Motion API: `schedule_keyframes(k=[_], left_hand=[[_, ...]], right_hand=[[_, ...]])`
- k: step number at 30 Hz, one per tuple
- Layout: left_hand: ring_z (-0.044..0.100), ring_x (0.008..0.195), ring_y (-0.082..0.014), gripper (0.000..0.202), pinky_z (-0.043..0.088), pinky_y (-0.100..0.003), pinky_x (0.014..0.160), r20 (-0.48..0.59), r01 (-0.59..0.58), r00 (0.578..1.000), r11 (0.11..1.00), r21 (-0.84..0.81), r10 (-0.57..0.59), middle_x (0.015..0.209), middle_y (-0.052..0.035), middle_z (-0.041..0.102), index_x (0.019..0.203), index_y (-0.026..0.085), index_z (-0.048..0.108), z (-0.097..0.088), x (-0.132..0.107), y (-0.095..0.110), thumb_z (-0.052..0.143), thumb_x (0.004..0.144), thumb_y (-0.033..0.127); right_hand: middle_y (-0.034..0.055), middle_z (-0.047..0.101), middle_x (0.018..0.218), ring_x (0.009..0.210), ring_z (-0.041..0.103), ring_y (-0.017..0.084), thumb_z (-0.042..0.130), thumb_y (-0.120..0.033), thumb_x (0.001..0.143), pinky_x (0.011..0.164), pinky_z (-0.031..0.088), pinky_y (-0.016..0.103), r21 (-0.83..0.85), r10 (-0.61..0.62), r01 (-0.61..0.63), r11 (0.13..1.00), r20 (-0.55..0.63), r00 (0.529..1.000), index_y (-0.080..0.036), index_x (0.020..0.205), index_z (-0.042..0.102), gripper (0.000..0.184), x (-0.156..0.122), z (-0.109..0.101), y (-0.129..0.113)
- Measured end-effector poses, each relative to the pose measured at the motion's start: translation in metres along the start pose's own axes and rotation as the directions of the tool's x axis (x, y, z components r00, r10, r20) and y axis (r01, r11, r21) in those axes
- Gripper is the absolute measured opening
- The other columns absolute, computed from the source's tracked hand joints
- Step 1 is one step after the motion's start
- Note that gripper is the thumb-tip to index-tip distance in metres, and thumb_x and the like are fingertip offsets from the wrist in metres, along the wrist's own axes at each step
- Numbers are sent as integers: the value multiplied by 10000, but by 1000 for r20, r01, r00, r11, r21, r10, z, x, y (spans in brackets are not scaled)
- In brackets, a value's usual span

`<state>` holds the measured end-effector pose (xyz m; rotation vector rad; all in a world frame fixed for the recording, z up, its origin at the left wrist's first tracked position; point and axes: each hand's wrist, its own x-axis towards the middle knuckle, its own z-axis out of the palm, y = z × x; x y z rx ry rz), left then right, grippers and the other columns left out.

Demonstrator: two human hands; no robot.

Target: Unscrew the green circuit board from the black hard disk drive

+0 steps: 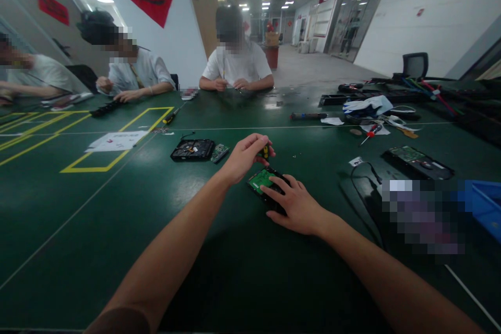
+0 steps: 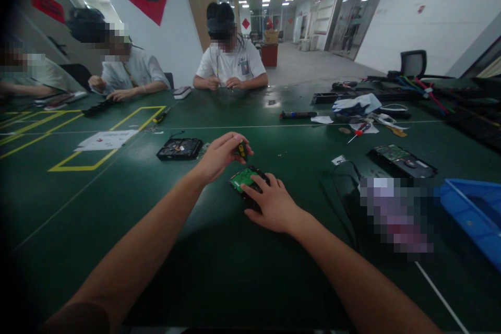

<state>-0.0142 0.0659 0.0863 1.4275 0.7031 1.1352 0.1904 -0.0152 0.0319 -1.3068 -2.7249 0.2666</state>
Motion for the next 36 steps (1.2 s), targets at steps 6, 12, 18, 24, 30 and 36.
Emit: schedule_keyframes(k=[6,12,18,24,30,36], left_hand=[[679,928,-199,300,594,-290,687,-3,-9,1000,1000,8,9,964,-75,698,1035,184,686,-3,0,-1,677,960,474],[607,795,-134,327,585,-257,676,-41,-54,997,992,113,59,885,-17,629,963,181,649,-1,-2,-2,792,891,466],[613,801,-134,307,574,-243,662,-25,-44,999,991,128,47,896,-21,635,961,175,635,-1,-3,1,792,890,429],[678,958,-192,272,592,-269,700,16,-33,999,997,72,32,998,-72,707,1103,184,684,-4,-2,4,684,957,414],[666,932,-176,324,580,-249,691,3,-44,999,996,83,44,979,-57,692,991,183,671,-4,-1,-1,678,964,506],[590,756,-120,299,546,-225,625,34,-119,993,970,213,115,938,-34,661,1032,176,732,-5,-2,3,746,933,457]], right_hand=[[107,349,1699,1498,298,497,550,-639,974,1149,336,707,5,6,-6,1000,8,1000,-377,1627,421,716,1,2,0],[108,335,1703,1500,297,496,560,-620,975,1149,339,707,10,0,0,1000,2,1000,-372,1632,413,717,0,2,0],[119,339,1699,1498,298,504,563,-617,975,1147,338,714,7,0,0,1000,7,1000,-362,1628,424,714,1,1,-1],[125,357,1688,1488,308,501,561,-621,977,1142,346,701,-1,-4,4,1000,3,1000,-356,1628,429,715,1,2,0],[116,348,1695,1498,289,490,558,-616,981,1153,331,693,6,4,-4,1000,11,1000,-362,1633,420,713,1,1,-1],[117,362,1691,1487,307,493,557,-617,980,1150,336,688,6,2,-2,1000,7,1000,-357,1627,434,708,1,0,-2]])
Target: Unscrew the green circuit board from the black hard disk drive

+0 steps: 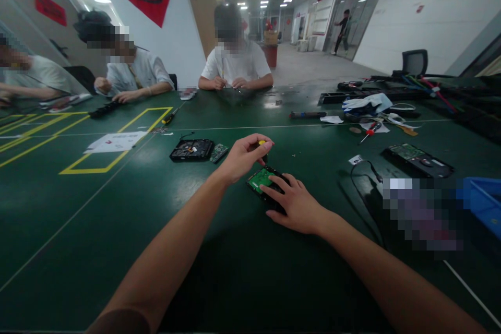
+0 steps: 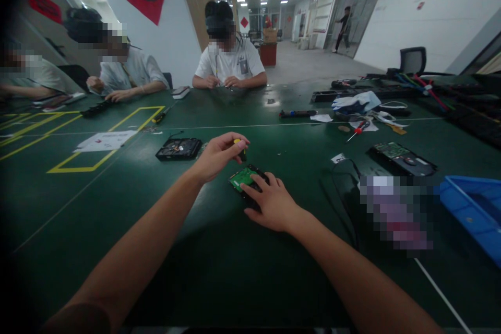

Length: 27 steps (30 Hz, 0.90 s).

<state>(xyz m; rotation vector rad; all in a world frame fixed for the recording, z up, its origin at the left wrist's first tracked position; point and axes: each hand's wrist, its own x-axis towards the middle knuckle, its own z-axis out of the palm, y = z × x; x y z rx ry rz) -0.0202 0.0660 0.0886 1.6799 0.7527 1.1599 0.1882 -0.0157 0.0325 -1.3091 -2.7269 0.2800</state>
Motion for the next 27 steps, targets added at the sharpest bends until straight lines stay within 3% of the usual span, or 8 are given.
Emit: schedule_keyframes(k=[8,18,23,27], left_hand=[[654,899,-164,326,591,-280,733,132,12,991,1000,7,-13,1058,-73,708,1243,188,717,-5,-3,6,698,980,381],[669,1155,-239,279,593,-309,787,171,93,984,973,-210,-57,1239,-115,715,1214,201,673,-5,-1,3,630,1025,401],[689,1011,-203,310,572,-269,715,74,86,994,990,-108,-79,1108,-99,728,1156,181,678,-5,0,2,679,988,441],[653,809,-143,325,547,-237,640,-42,34,998,999,-13,-35,920,-30,679,1031,177,646,-3,1,-3,810,884,416]], right_hand=[[108,353,1695,1487,305,498,556,-624,978,1139,347,696,-5,-4,4,1000,-10,1000,-371,1625,430,706,-1,3,3],[98,335,1702,1492,294,486,552,-616,984,1144,347,684,-4,-11,11,1000,-7,1000,-374,1634,410,708,-1,4,4],[113,331,1705,1499,283,497,532,-635,988,1148,337,697,-1,-5,5,1000,14,1000,-368,1643,397,721,-1,2,3],[116,339,1704,1497,284,503,537,-635,984,1148,331,702,-5,3,-3,1000,13,1000,-369,1640,405,720,-1,1,2]])
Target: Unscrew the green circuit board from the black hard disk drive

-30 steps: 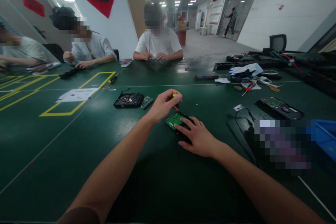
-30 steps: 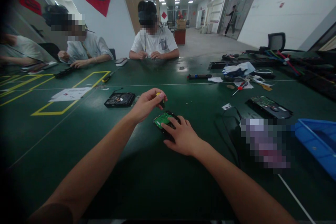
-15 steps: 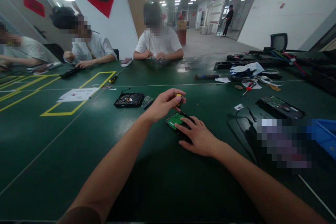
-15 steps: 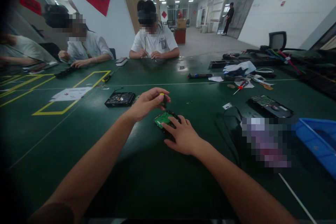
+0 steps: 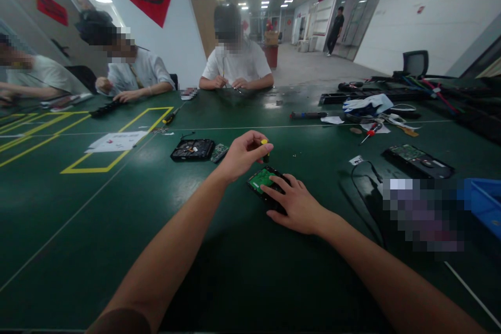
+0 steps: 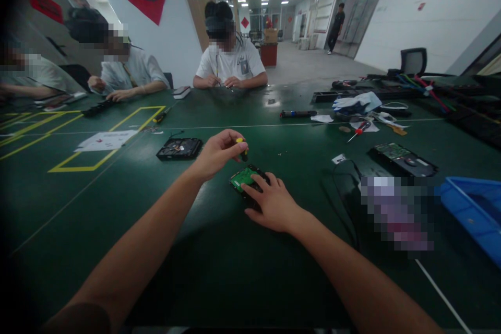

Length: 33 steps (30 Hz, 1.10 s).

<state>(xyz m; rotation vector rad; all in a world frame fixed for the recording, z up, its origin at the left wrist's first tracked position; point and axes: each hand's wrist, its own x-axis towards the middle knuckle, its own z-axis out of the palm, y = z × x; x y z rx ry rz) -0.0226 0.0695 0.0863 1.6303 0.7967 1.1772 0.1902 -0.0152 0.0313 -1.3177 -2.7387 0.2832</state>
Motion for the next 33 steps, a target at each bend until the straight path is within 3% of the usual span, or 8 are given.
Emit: schedule_keyframes(k=[3,6,12,17,25,29,33], left_hand=[[619,738,-120,344,543,-237,634,-62,-47,997,998,50,50,837,7,627,941,182,613,2,1,-1,864,826,387],[626,752,-123,318,547,-243,653,-56,-80,995,992,97,86,852,-3,635,937,176,632,1,1,1,852,839,383],[673,876,-164,324,570,-240,649,92,-56,995,995,82,48,992,-61,702,1185,178,697,-4,-2,2,734,949,397],[699,1067,-210,337,593,-241,666,113,-50,992,999,17,48,1184,-107,725,1326,213,647,-5,0,-1,603,1035,376],[681,1085,-202,310,641,-340,841,110,-38,993,998,-56,44,1179,-101,707,1295,205,656,-1,1,-5,596,1039,369],[676,1016,-192,311,643,-330,799,90,-38,995,997,-63,44,1092,-80,692,1227,192,654,1,0,-3,684,983,383],[651,879,-156,287,601,-266,706,-1,-94,996,992,79,95,977,-39,650,1084,190,645,1,0,-2,781,902,364]], right_hand=[[113,332,1710,1494,292,501,536,-645,981,1154,324,702,6,1,-1,1000,1,1000,-372,1639,407,724,0,0,0],[106,325,1714,1502,283,496,525,-652,984,1158,317,704,13,5,-5,1000,4,1000,-381,1643,395,725,0,1,0],[103,344,1702,1502,283,495,544,-645,979,1155,327,697,6,3,-2,1000,-11,1000,-378,1629,423,713,0,2,0],[108,356,1692,1488,302,495,565,-622,975,1144,347,692,1,-9,9,1000,-17,1000,-369,1628,425,714,0,1,0],[108,344,1702,1491,296,502,562,-625,975,1139,350,702,3,-2,2,1000,-14,1000,-378,1627,423,711,0,0,-1],[112,346,1700,1494,300,501,554,-630,978,1143,349,701,3,-4,4,1000,-9,1000,-370,1630,420,715,0,-1,-1],[101,342,1703,1506,287,491,530,-652,984,1151,336,705,8,-2,2,1000,-6,1000,-385,1634,409,713,0,0,0]])
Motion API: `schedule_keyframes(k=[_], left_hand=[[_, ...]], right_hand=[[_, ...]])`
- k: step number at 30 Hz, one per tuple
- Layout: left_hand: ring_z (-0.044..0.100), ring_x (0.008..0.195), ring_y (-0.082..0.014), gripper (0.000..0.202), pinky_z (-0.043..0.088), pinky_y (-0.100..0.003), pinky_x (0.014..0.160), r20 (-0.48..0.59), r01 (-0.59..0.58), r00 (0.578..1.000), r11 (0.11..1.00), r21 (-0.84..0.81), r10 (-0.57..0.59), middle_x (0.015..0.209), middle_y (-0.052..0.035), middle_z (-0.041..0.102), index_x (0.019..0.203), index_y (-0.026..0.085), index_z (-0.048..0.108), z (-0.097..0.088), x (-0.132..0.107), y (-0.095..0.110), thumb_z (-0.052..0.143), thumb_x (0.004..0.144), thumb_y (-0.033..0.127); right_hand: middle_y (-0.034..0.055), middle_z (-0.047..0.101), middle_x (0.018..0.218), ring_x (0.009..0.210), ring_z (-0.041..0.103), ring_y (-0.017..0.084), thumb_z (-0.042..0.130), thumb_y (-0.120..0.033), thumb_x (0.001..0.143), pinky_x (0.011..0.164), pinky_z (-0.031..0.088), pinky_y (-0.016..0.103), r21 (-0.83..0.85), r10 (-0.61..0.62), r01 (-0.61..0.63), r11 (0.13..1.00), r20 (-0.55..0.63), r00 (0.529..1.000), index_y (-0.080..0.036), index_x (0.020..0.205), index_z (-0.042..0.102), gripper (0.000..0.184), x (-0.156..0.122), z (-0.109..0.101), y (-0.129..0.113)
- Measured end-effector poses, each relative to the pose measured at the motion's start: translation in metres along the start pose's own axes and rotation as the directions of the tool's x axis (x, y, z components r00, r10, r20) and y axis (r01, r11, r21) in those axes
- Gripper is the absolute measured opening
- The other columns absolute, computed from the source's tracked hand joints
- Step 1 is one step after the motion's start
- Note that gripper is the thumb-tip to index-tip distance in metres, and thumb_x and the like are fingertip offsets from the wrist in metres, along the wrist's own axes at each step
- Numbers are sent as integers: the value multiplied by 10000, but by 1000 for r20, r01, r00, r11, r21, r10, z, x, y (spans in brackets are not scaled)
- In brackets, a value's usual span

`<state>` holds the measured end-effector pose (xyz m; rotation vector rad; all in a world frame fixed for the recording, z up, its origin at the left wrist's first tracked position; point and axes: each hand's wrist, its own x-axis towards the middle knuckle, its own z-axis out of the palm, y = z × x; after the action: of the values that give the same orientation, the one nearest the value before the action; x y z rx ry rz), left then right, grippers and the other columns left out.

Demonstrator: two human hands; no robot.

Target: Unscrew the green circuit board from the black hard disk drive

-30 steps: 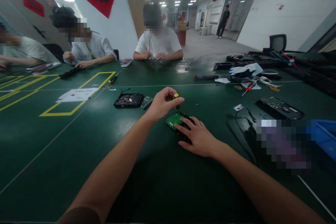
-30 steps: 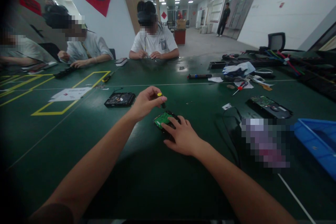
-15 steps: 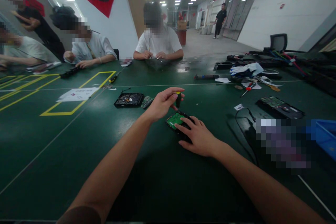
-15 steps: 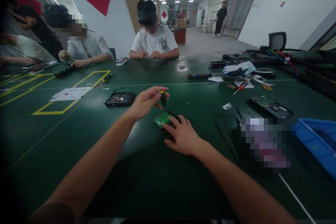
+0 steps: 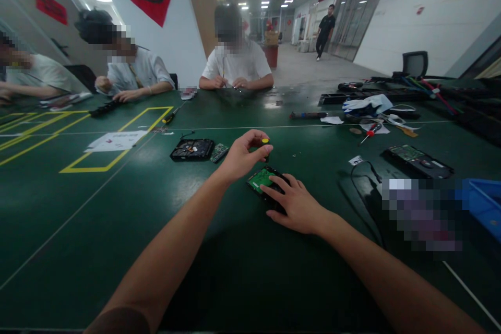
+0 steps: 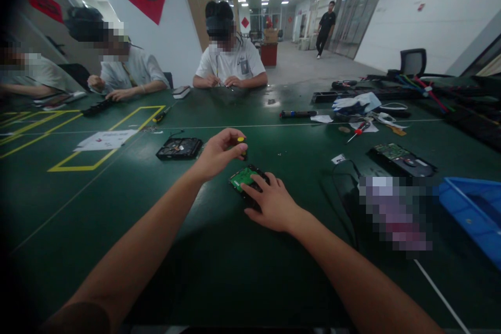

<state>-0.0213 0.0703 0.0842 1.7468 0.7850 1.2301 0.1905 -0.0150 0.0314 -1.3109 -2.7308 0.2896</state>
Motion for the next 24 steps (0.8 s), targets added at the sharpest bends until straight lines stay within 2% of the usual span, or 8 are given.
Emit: schedule_keyframes(k=[3,5,10,14,18,21,24], left_hand=[[628,838,-143,304,561,-242,683,-56,-45,997,990,132,53,937,-24,630,981,187,632,0,0,1,850,836,342],[627,834,-145,304,554,-237,660,-57,-48,997,985,163,58,947,-27,634,992,187,633,-1,-1,2,848,839,338],[672,990,-198,316,573,-228,611,44,-64,997,989,130,59,1169,-92,686,1279,208,643,-2,-1,2,658,968,264],[695,1081,-222,347,587,-235,618,113,-55,993,993,107,43,1268,-107,699,1354,223,642,-3,-1,3,528,1026,239],[695,1008,-211,321,586,-245,620,92,-53,995,991,124,42,1190,-94,714,1309,222,669,-3,-1,3,606,1000,281],[672,918,-187,283,581,-257,652,32,-66,998,987,147,62,1054,-61,696,1189,211,693,-3,-1,0,736,928,311],[651,903,-176,288,561,-264,700,-29,-85,995,977,194,92,987,-34,663,1069,210,681,-4,0,-1,833,856,330]], right_hand=[[103,334,1708,1505,289,492,524,-661,983,1148,339,706,-3,-3,3,1000,-6,1000,-385,1639,397,723,0,1,1],[107,330,1710,1504,289,499,529,-664,980,1146,339,709,-6,-2,2,1000,-5,1000,-381,1638,402,727,0,1,1],[114,348,1700,1496,299,503,538,-642,981,1146,340,708,-10,-3,3,1000,-6,1000,-366,1626,430,710,0,1,0],[105,357,1695,1486,311,491,544,-623,982,1144,347,695,-16,-4,4,1000,-14,1000,-368,1620,439,695,0,1,0],[108,359,1692,1487,304,494,547,-636,976,1138,350,698,-17,-6,6,1000,-18,1000,-369,1622,435,707,0,3,1],[108,347,1699,1488,306,495,547,-641,977,1139,349,700,-13,-7,7,1000,-19,1000,-372,1629,420,717,0,3,1],[108,325,1711,1499,297,495,540,-645,981,1148,341,698,-2,-2,2,1000,-5,1000,-372,1635,408,721,0,2,1]])
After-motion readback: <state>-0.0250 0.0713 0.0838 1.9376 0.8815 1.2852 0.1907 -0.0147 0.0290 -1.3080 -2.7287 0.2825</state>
